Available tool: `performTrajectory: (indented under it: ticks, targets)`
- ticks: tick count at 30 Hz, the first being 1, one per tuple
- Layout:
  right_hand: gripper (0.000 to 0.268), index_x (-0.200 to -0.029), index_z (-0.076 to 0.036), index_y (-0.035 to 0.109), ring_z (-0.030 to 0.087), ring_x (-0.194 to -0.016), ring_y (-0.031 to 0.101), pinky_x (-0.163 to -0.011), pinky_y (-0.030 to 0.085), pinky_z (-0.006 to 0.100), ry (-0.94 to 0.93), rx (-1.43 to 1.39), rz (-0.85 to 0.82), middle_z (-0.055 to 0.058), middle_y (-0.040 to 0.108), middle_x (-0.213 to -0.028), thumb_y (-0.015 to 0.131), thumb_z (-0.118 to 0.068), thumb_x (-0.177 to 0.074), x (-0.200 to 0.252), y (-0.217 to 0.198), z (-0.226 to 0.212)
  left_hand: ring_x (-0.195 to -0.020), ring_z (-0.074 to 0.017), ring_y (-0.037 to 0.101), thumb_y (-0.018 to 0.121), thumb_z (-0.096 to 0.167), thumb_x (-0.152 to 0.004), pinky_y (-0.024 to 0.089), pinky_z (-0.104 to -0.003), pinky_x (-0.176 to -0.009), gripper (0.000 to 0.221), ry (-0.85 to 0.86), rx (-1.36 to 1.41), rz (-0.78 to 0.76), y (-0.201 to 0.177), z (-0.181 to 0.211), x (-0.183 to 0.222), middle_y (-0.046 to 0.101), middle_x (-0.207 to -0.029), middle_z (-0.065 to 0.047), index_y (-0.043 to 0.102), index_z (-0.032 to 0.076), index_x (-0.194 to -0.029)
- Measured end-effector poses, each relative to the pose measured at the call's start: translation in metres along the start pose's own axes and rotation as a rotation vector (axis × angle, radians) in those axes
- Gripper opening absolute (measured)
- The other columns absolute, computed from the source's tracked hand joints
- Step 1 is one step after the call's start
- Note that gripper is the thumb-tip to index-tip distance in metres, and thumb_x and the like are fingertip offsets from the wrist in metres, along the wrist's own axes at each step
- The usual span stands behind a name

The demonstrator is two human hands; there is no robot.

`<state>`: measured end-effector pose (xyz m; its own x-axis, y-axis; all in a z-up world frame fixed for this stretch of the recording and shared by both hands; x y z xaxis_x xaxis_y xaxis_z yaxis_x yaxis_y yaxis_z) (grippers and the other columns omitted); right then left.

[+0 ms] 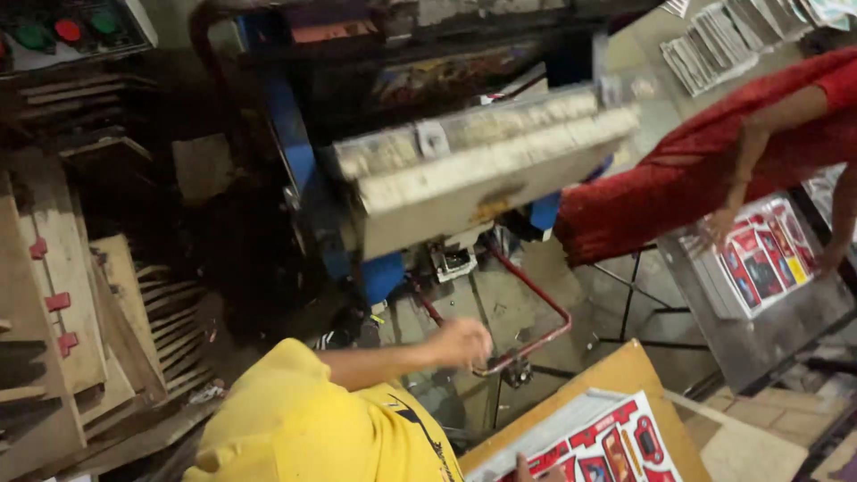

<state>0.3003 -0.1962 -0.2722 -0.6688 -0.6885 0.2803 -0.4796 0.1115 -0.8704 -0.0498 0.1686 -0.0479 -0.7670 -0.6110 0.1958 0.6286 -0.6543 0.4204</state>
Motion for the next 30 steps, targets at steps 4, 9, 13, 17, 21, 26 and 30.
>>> performTrajectory:
  ticks: [4,9,13,17,21,26,30]
  targets:
    - [0.092,-0.135,0.004,0.062,0.046,-0.126,0.059,-0.109,0.05,0.048,0.14,0.421,0.129,0.037,0.053,-0.139,0.085,-0.054,-0.067,0.045,-0.031,-0.062,-0.074,-0.0177,0.072,0.077,0.031,-0.087,0.058,-0.037,-0.066,0.027,0.176,-0.702,-0.49,0.118,-0.084,0.04,0.077,-0.086,-0.009,0.077,0.008,-0.1]
    - [0.078,-0.13,-0.007,0.065,0.037,-0.12,0.067,-0.098,0.056,0.046,0.085,-0.29,0.148,0.025,0.054,-0.149,0.087,-0.043,-0.064,0.072,-0.054,-0.088,-0.071,-0.0174,0.074,0.071,0.028,-0.087,0.059,-0.034,-0.065,0.023,0.064,-0.593,-0.684,0.185,-0.152,0.073,0.078,-0.085,-0.006,0.079,0.01,-0.1]
    - [0.068,-0.133,-0.01,0.07,0.035,-0.132,0.057,-0.109,0.046,0.04,0.017,-0.087,0.224,0.027,0.051,-0.149,0.087,-0.037,-0.072,0.097,-0.085,-0.122,-0.062,-0.0157,0.077,0.057,0.022,-0.087,0.063,-0.03,-0.06,0.026,-0.193,-0.616,-0.493,0.197,-0.236,0.063,0.079,-0.079,-0.004,0.081,0.011,-0.087]
    - [0.071,-0.14,-0.005,0.061,0.03,-0.13,0.06,-0.108,0.045,0.038,0.107,-0.492,0.298,0.022,0.059,-0.145,0.083,-0.033,-0.078,0.137,-0.105,-0.124,-0.062,-0.0213,0.075,0.061,0.039,-0.098,0.061,-0.036,-0.061,0.042,-0.487,-0.625,-0.244,0.207,-0.261,0.059,0.075,-0.073,-0.014,0.077,0.004,-0.083]
    - [0.069,-0.138,-0.002,0.065,0.033,-0.126,0.062,-0.106,0.046,0.041,0.17,-0.301,0.572,0.024,0.065,-0.138,0.085,-0.03,-0.078,0.203,-0.148,-0.082,-0.076,-0.0275,0.071,0.059,0.041,-0.097,0.054,-0.045,-0.07,0.036,-0.418,-0.635,-0.245,0.242,-0.271,0.044,0.072,-0.08,-0.015,0.073,0.009,-0.088]
    - [0.061,-0.139,0.0,0.064,0.035,-0.108,0.068,-0.092,0.049,0.043,0.586,-0.367,0.706,0.022,0.069,-0.123,0.08,-0.029,-0.087,0.28,-0.111,0.037,-0.08,-0.0322,0.071,0.056,0.031,-0.098,0.052,-0.049,-0.073,0.033,-0.014,-0.605,-0.415,0.277,-0.157,0.045,0.069,-0.082,-0.021,0.064,-0.001,-0.092]
    - [0.055,-0.142,0.001,0.058,0.028,-0.088,0.074,-0.073,0.057,0.038,0.578,-1.256,0.634,0.013,0.075,-0.111,0.066,-0.02,-0.092,0.245,-0.054,0.03,-0.089,-0.0344,0.067,0.059,0.025,-0.094,0.052,-0.048,-0.079,0.03,0.295,-0.462,-0.387,0.251,-0.07,0.024,0.067,-0.094,-0.021,0.064,0.001,-0.111]
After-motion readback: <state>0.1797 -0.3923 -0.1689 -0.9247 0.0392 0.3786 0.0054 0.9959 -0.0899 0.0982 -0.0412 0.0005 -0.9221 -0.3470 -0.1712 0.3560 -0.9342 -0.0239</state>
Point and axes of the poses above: each hand's wrist, its own x-axis away from the middle knuckle, its own y-axis out of the palm, z = x × y, the point moved 10 cm from there along -x, towards the middle knuckle
